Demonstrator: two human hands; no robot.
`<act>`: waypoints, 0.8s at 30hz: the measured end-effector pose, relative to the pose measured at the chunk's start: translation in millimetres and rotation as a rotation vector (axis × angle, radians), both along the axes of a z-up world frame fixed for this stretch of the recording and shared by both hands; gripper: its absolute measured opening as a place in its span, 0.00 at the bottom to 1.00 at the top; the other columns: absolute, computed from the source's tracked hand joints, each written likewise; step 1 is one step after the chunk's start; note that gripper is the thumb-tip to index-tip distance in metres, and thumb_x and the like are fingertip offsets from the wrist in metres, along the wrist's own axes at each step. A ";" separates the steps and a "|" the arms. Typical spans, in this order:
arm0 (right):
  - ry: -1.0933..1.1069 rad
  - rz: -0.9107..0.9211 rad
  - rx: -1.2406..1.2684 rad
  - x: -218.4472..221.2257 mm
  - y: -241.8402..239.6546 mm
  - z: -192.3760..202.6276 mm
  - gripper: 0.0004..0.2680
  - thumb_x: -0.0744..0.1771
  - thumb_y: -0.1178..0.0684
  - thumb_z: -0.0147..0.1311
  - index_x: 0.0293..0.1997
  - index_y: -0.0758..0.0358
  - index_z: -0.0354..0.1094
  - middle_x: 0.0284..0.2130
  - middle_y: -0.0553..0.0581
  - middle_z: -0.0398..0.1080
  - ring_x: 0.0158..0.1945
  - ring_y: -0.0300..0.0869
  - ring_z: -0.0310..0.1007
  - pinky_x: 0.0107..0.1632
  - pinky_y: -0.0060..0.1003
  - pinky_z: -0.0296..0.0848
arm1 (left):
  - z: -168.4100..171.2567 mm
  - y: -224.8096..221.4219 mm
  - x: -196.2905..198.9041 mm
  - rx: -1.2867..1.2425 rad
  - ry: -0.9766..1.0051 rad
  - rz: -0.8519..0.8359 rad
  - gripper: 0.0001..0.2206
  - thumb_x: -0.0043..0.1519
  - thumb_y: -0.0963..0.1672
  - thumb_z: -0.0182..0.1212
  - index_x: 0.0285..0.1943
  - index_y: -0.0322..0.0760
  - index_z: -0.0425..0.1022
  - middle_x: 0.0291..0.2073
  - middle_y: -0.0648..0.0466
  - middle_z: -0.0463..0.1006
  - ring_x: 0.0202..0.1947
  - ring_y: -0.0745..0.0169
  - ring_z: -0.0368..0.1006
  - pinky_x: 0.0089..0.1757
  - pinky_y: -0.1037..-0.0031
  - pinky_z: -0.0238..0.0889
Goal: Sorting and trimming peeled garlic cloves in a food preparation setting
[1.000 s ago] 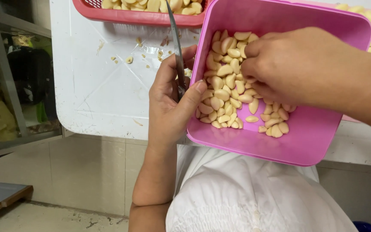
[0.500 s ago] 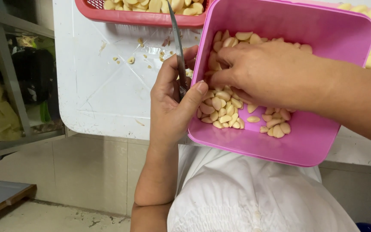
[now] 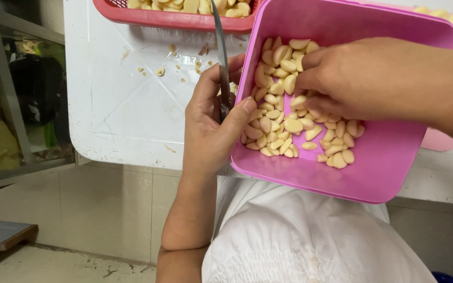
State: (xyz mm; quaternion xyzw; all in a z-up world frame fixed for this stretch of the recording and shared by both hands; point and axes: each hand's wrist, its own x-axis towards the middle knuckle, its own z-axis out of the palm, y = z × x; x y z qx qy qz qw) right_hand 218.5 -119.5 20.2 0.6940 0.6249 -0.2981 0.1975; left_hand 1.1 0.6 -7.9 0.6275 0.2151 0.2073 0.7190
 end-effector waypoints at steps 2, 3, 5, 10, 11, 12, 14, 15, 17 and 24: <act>-0.021 0.015 0.084 5.7 -5.1 -1.9 0.12 0.69 0.33 0.49 0.53 0.40 0.71 0.43 0.42 0.74 0.43 0.45 0.81 0.38 0.50 0.84 | -1.3 -0.6 0.1 -0.014 -0.009 0.003 0.22 0.66 0.45 0.64 0.69 0.36 0.68 0.65 0.49 0.74 0.65 0.59 0.73 0.65 0.71 0.71; -0.044 0.030 0.170 8.7 -8.0 -2.8 0.12 0.69 0.34 0.49 0.47 0.43 0.73 0.41 0.42 0.75 0.42 0.45 0.81 0.35 0.49 0.83 | -2.0 -0.9 0.4 -0.026 -0.018 0.006 0.21 0.66 0.44 0.63 0.68 0.36 0.68 0.66 0.49 0.73 0.67 0.58 0.72 0.65 0.71 0.71; -0.098 0.019 0.242 2.6 -11.6 3.8 0.11 0.69 0.36 0.50 0.50 0.45 0.71 0.41 0.44 0.73 0.44 0.46 0.80 0.34 0.50 0.82 | -1.7 -1.4 0.9 -0.034 -0.022 0.005 0.22 0.66 0.44 0.64 0.68 0.36 0.68 0.66 0.49 0.74 0.66 0.58 0.72 0.65 0.70 0.71; 0.118 0.019 0.221 -21.5 -8.9 -1.8 0.10 0.68 0.43 0.53 0.53 0.38 0.73 0.37 0.48 0.71 0.32 0.51 0.80 0.32 0.55 0.81 | -1.6 -1.3 0.9 -0.006 -0.034 -0.007 0.21 0.67 0.44 0.63 0.68 0.35 0.68 0.66 0.49 0.73 0.69 0.57 0.71 0.68 0.69 0.69; 0.139 0.014 0.072 -26.9 -8.0 -4.1 0.08 0.68 0.44 0.52 0.51 0.41 0.71 0.38 0.48 0.71 0.33 0.50 0.79 0.32 0.55 0.78 | -2.3 -1.7 1.1 -0.015 -0.022 0.007 0.21 0.66 0.44 0.63 0.69 0.34 0.68 0.66 0.48 0.73 0.68 0.57 0.71 0.67 0.70 0.69; 0.162 0.011 -0.077 -32.8 -6.7 -6.5 0.06 0.69 0.45 0.52 0.49 0.43 0.68 0.38 0.48 0.71 0.33 0.49 0.78 0.31 0.54 0.74 | -2.8 -2.2 0.6 -0.025 -0.009 0.024 0.22 0.66 0.43 0.63 0.69 0.33 0.67 0.66 0.47 0.73 0.67 0.58 0.72 0.66 0.70 0.69; 0.161 0.039 -0.046 -36.5 -8.7 -4.1 0.08 0.66 0.53 0.54 0.50 0.45 0.68 0.43 0.50 0.70 0.38 0.50 0.78 0.32 0.53 0.78 | -2.5 -2.1 0.5 -0.022 -0.016 0.017 0.22 0.66 0.43 0.63 0.69 0.34 0.67 0.67 0.47 0.73 0.68 0.57 0.71 0.67 0.69 0.69; 0.158 0.067 -0.016 -38.3 -9.7 -2.7 0.12 0.64 0.60 0.57 0.51 0.48 0.68 0.48 0.52 0.70 0.43 0.51 0.79 0.33 0.52 0.82 | -2.2 -2.1 0.3 -0.019 -0.025 0.011 0.21 0.67 0.43 0.63 0.69 0.34 0.67 0.67 0.47 0.73 0.68 0.57 0.71 0.68 0.69 0.69; 0.204 0.011 -0.003 -30.8 -14.0 -9.0 0.07 0.67 0.54 0.53 0.49 0.47 0.69 0.44 0.50 0.70 0.40 0.49 0.79 0.35 0.51 0.79 | -2.2 -2.1 0.5 -0.013 -0.022 0.013 0.22 0.67 0.44 0.63 0.69 0.35 0.67 0.67 0.48 0.73 0.68 0.57 0.71 0.67 0.69 0.69; 0.657 -0.331 0.073 2.8 -21.4 28.2 0.16 0.66 0.36 0.53 0.60 0.32 0.76 0.54 0.29 0.86 0.51 0.27 0.86 0.52 0.32 0.80 | -2.7 0.0 0.7 0.028 -0.013 0.004 0.21 0.66 0.45 0.63 0.68 0.36 0.68 0.65 0.49 0.73 0.68 0.56 0.71 0.65 0.69 0.70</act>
